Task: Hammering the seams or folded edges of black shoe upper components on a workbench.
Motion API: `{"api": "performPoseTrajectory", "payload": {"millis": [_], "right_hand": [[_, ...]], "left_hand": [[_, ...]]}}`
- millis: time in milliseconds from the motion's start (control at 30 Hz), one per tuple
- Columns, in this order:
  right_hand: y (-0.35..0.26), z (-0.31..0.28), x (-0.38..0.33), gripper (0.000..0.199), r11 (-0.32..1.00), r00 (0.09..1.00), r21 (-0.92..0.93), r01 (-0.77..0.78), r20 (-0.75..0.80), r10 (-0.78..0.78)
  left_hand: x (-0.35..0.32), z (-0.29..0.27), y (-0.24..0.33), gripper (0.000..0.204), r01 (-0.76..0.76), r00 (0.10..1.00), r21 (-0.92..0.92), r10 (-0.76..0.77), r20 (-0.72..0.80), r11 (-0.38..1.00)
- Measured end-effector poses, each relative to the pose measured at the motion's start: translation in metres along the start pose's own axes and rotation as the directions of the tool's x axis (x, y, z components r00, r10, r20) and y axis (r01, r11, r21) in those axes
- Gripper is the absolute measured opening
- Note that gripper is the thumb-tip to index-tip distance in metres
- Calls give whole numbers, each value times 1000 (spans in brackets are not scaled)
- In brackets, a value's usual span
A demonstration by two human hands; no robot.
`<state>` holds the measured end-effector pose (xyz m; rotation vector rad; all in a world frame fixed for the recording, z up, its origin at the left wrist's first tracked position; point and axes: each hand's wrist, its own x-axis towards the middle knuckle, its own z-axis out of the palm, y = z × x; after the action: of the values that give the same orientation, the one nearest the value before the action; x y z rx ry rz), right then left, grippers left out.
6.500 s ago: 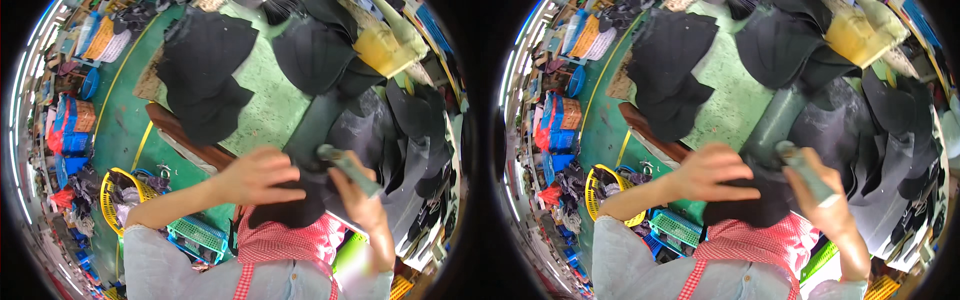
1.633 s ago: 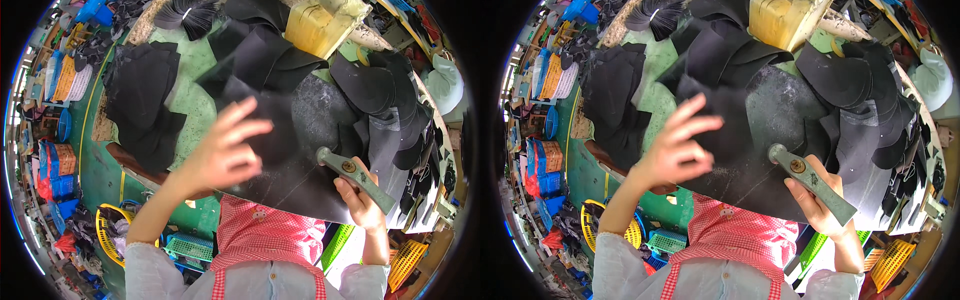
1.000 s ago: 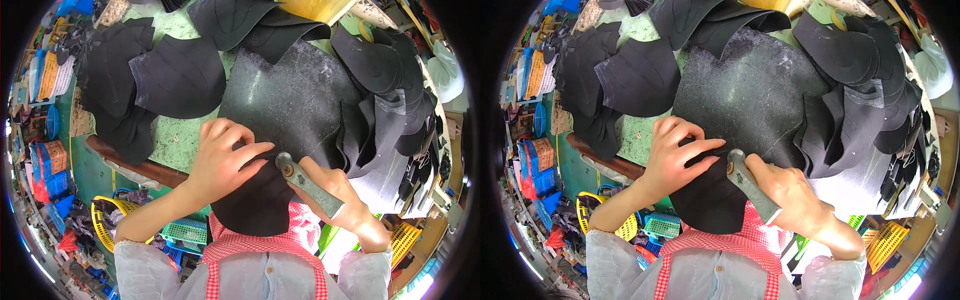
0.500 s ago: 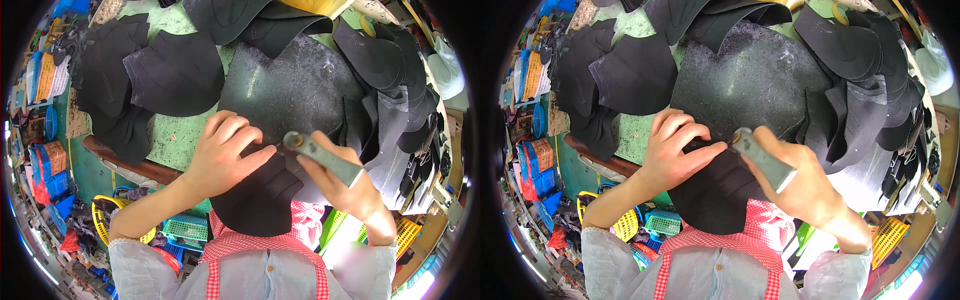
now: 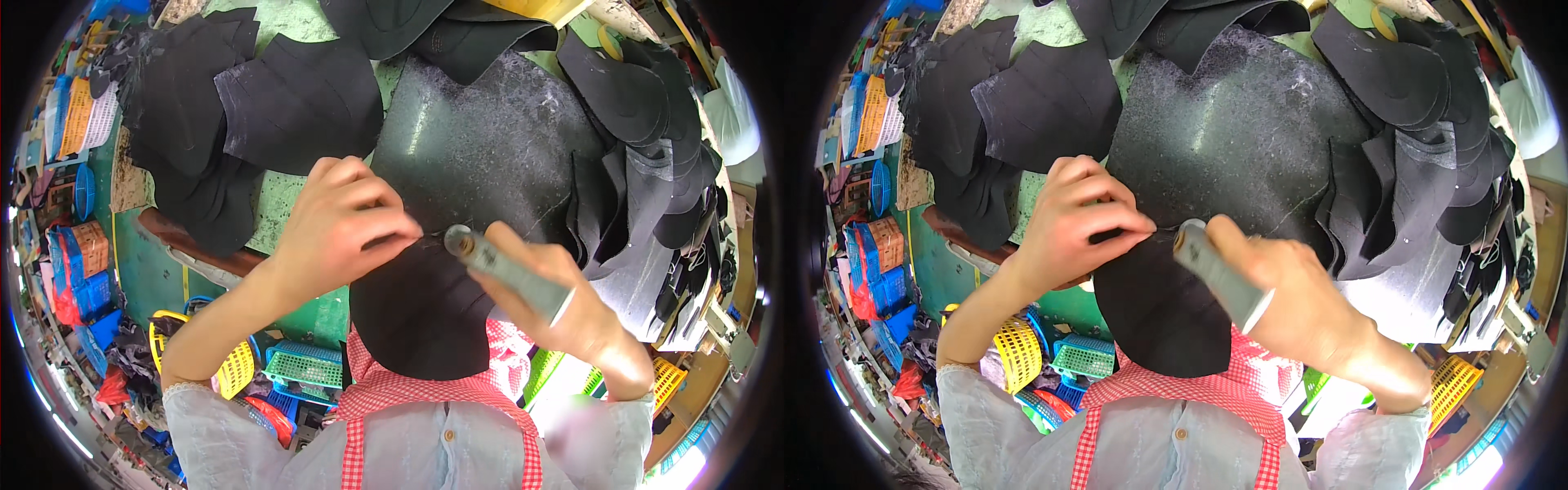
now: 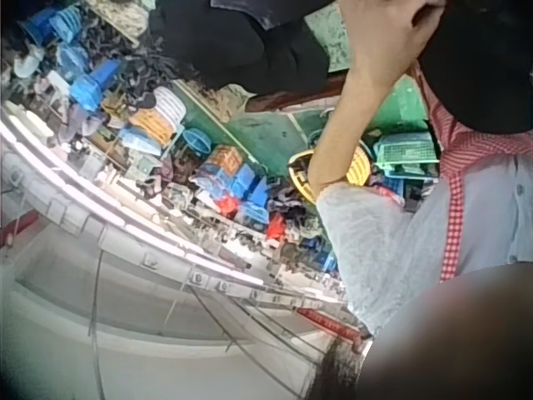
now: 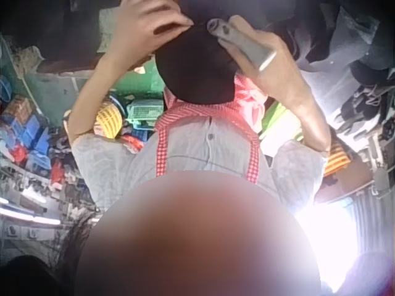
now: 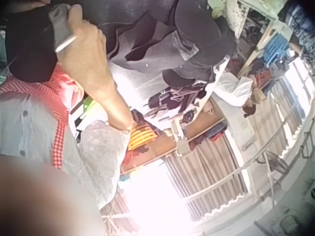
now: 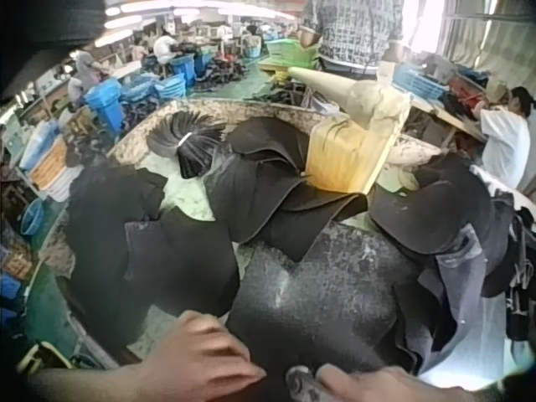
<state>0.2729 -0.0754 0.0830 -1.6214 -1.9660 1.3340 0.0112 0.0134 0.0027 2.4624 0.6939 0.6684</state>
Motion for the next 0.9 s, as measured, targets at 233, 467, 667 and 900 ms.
{"api": "performPoseTrajectory", "payload": {"millis": [233, 467, 667, 900], "right_hand": [[-11, 3, 11, 30, 996, 997, -86, 34, 78, -27], [-17, 16, 20, 27, 998, 993, -57, -6, 114, 13], [-23, 22, 28, 28, 990, 996, -110, 91, 17, -89], [-29, 22, 38, 18, 993, 997, -87, 81, 2, -81]], "left_hand": [[-2, -12, -11, 28, -57, 998, 23, 57, 18, 998], [-2, -21, -24, 28, -187, 982, 81, 187, 5, 979], [-7, -26, -35, 33, -322, 946, 149, 324, 11, 935], [-59, -17, 24, 52, -297, 882, -186, 343, 323, 937]]}}
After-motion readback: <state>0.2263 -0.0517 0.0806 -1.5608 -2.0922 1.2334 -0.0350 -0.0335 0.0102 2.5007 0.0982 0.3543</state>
